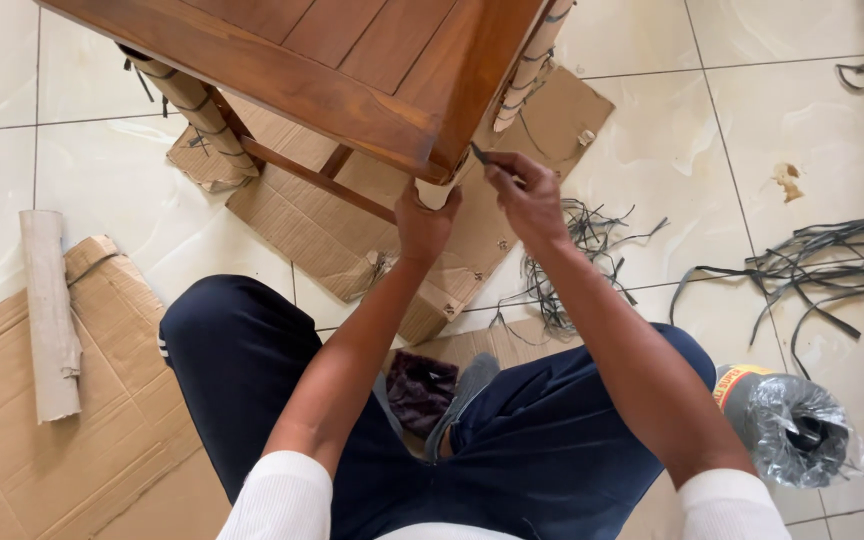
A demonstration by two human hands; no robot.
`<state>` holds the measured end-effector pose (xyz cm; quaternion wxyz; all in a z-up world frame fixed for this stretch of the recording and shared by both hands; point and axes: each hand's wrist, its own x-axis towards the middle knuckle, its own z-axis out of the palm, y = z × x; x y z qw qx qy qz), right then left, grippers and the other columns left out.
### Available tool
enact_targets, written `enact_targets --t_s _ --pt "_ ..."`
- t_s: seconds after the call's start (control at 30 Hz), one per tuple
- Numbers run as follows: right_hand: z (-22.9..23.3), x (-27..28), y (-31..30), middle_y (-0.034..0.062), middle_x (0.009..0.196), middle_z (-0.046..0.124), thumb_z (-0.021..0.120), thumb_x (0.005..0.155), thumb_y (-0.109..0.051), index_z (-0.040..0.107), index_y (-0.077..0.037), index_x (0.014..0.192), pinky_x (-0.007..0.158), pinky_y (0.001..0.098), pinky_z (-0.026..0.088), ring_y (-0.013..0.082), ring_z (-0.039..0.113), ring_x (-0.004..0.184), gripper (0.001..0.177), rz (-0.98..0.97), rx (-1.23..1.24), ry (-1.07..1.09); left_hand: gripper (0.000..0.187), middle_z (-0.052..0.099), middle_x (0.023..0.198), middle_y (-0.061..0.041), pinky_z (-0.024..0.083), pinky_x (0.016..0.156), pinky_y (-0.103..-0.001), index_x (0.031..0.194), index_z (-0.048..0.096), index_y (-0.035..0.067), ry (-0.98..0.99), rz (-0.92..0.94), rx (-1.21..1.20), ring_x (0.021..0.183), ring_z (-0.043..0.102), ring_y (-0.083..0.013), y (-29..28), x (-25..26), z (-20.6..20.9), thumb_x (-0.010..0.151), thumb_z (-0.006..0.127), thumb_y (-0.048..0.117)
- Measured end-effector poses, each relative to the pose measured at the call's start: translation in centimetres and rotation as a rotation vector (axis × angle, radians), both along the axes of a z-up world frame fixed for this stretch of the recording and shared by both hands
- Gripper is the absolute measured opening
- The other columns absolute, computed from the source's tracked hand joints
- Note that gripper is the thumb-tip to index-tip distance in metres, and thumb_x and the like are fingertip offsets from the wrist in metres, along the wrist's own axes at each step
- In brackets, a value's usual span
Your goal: The person wraps furniture legs with cardboard and secures them with ties for protection.
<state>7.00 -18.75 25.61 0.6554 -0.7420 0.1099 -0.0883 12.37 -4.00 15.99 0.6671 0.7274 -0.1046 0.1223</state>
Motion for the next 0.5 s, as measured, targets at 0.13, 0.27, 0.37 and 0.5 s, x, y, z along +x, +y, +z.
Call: enact_targets --t_s 0.13,0.27,0.37,0.5 --pt "-3.3 0.7 2.1 0.0052 0.098 0.074 0.065 0.102 -0.013 0.071 -0.001 0.117 0.073 0.0278 0.055 0.0134 0.069 0.081 0.020 0.002 -0.310 -0.215 0.029 0.079 0.095 -0.015 0.059 0.077 -0.037 0.107 0.069 0.000 0.086 -0.124 -0.086 0.088 0.077 -0.0280 0.4 0.1 -0.4 0.084 0.080 0.013" --pt "-1.2 -0.3 4.3 0.0108 0.110 0.067 0.064 0.095 -0.011 0.070 -0.002 0.118 0.077 0.0313 0.055 0.0213 0.069 0.085 0.025 -0.043 -0.353 -0.148 0.030 0.078 0.096 -0.015 0.059 0.078 -0.036 0.109 0.069 -0.001 0.007 -0.099 -0.049 0.090 0.077 -0.0236 0.3 0.3 -0.9 0.082 0.080 0.010" --pt "-1.7 -0.4 4.7 0.0145 0.119 0.059 0.067 0.086 -0.011 0.065 -0.001 0.127 0.081 0.0326 0.054 0.0256 0.064 0.098 0.042 -0.021 -0.353 -0.135 0.031 0.079 0.097 -0.015 0.060 0.079 -0.036 0.111 0.068 -0.001 0.034 -0.105 -0.088 0.092 0.077 -0.0205 0.3 0.3 -0.9 0.083 0.077 0.009" --pt "-2.0 0.2 4.9 0.0149 0.125 0.061 0.078 0.079 -0.013 0.055 -0.002 0.135 0.089 0.0355 0.055 0.0253 0.061 0.109 0.062 0.065 -0.287 -0.083 0.035 0.077 0.107 -0.015 0.061 0.083 -0.035 0.118 0.065 -0.003 0.067 -0.213 -0.133 0.097 0.074 -0.0195 0.7 0.2 -0.7 0.086 0.075 0.006"
